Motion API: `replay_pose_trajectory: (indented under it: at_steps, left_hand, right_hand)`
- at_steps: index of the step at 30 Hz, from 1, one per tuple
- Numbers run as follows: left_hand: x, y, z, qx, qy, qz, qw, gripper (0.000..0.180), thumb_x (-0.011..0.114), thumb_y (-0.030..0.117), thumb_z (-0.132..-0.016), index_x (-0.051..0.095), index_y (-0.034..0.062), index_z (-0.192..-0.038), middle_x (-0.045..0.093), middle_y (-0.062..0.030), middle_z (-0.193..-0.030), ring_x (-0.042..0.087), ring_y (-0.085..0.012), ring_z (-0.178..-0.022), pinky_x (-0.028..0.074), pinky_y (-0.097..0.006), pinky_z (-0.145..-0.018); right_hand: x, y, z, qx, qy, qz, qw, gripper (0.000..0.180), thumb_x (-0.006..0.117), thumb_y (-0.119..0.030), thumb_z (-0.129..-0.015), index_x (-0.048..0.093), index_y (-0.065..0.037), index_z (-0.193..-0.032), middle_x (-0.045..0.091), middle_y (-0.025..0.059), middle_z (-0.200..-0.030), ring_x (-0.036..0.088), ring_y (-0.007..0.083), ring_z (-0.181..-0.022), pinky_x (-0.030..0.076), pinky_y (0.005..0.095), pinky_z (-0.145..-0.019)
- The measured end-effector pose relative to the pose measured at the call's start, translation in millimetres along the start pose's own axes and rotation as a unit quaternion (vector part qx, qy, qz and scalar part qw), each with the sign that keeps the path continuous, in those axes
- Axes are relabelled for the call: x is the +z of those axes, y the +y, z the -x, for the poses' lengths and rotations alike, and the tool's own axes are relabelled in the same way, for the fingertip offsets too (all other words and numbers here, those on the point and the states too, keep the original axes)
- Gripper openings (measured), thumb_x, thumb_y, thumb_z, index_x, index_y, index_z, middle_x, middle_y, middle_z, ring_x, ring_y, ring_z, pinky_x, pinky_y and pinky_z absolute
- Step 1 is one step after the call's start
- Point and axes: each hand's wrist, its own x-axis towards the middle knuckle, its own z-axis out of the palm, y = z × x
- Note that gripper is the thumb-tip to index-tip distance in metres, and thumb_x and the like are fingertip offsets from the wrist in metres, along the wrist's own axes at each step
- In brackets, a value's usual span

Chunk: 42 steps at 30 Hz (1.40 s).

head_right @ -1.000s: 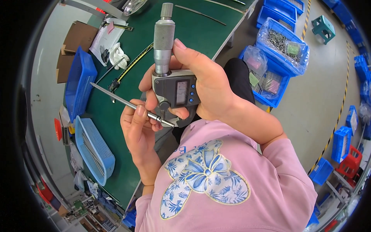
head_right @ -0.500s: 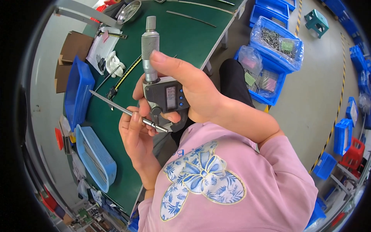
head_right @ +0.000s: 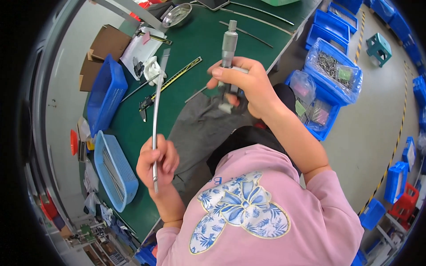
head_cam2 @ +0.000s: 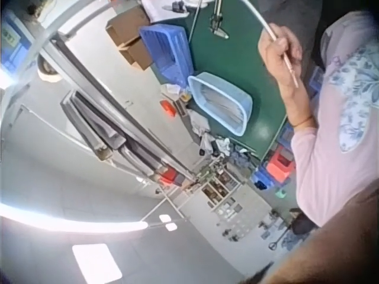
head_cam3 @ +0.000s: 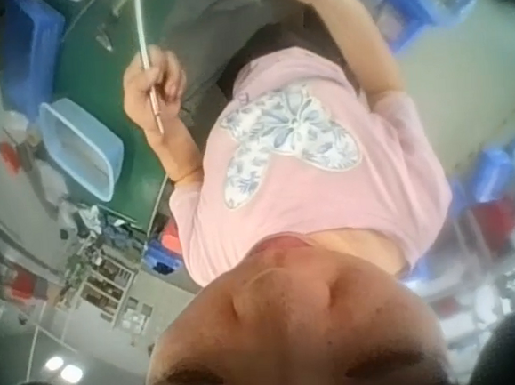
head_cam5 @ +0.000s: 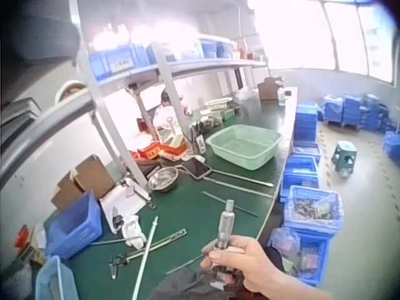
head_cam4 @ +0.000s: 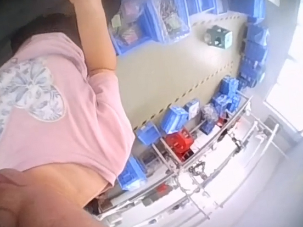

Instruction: Inspecting and measuring the dimensions of metal rods using a digital micrometer and filing down edges.

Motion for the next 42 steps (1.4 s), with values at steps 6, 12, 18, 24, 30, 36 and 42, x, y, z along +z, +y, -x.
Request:
replay_pose_trajectory:
  at_steps: [6,12,18,24,30,36,42]
  left_hand:
    - [-13.8,11.8,28.5,-0.122,-0.153,0.037,0.980,0.021,0.050,0.016,-0.067,0.037,0.0055,-0.056,0.044,-0.0079,-0.046,0.035,-0.0099,-0.036,0.026,-0.023,-0.033]
    - [-19.7,10.6,26.2,-0.120,-0.189,0.104,0.969,0.017,0.050,0.014,-0.066,0.045,-0.0022,-0.069,0.048,-0.0127,-0.052,0.037,-0.0108,-0.037,0.028,-0.022,-0.033]
    - [-22.3,5.2,15.0,0.018,-0.089,0.308,0.947,0.062,0.044,0.019,-0.075,0.019,-0.0065,-0.127,0.053,-0.0194,-0.075,0.040,-0.0114,-0.039,0.038,-0.023,-0.037]
    - [9.3,-37.7,-33.9,0.229,0.063,-0.004,0.971,0.039,0.044,0.019,-0.086,0.038,-0.0012,-0.119,0.054,-0.0104,-0.075,0.044,-0.0093,-0.054,0.038,-0.020,-0.049]
    - [11.9,-61.0,-37.3,0.233,0.055,0.013,0.971,0.021,0.045,0.016,-0.088,0.052,-0.0037,-0.091,0.054,-0.0104,-0.071,0.046,-0.0104,-0.053,0.040,-0.022,-0.047]
    - [17.9,-38.5,-23.0,0.152,0.041,0.039,0.987,0.023,0.048,0.018,-0.087,0.052,-0.0044,-0.084,0.054,-0.0104,-0.061,0.045,-0.0108,-0.045,0.040,-0.022,-0.042]
    - [25.6,-38.1,-18.6,0.108,0.048,0.049,0.992,0.022,0.050,0.017,-0.086,0.053,-0.0049,-0.082,0.056,-0.0108,-0.060,0.046,-0.0103,-0.045,0.040,-0.021,-0.043]
  right_hand:
    - [-5.3,10.0,-22.6,0.003,0.069,-0.114,0.991,0.025,0.061,-0.018,-0.074,0.055,0.002,-0.088,0.060,0.0112,-0.075,0.044,0.0077,-0.044,0.033,0.0195,-0.038]
    - [-13.6,1.4,-15.0,-0.007,0.031,-0.110,0.993,0.026,0.066,-0.012,-0.071,0.054,0.001,-0.090,0.058,0.0099,-0.074,0.044,0.0083,-0.045,0.035,0.0215,-0.040]
    - [-10.7,15.1,-5.5,0.053,0.056,-0.188,0.979,0.029,0.061,-0.006,-0.074,0.048,0.001,-0.099,0.055,0.0091,-0.079,0.044,0.0082,-0.047,0.034,0.0220,-0.041]
    - [20.5,23.4,13.1,0.163,0.084,-0.323,0.929,0.021,0.063,-0.009,-0.075,0.052,-0.002,-0.091,0.054,0.0075,-0.078,0.046,0.0086,-0.048,0.037,0.0220,-0.041]
    - [30.4,18.0,33.7,0.160,0.024,-0.238,0.958,0.023,0.060,-0.017,-0.079,0.051,0.000,-0.093,0.057,0.0093,-0.078,0.046,0.0103,-0.046,0.037,0.0210,-0.040]
    - [15.5,-8.7,25.2,0.108,-0.074,-0.221,0.967,0.062,0.029,-0.054,-0.085,0.053,0.004,-0.088,0.057,0.0160,-0.068,0.044,0.0143,-0.035,0.036,0.0214,-0.033]
    - [22.8,-21.0,27.3,0.134,-0.110,-0.269,0.947,0.069,0.027,-0.058,-0.083,0.055,0.005,-0.085,0.058,0.0173,-0.068,0.045,0.0147,-0.036,0.037,0.0208,-0.034]
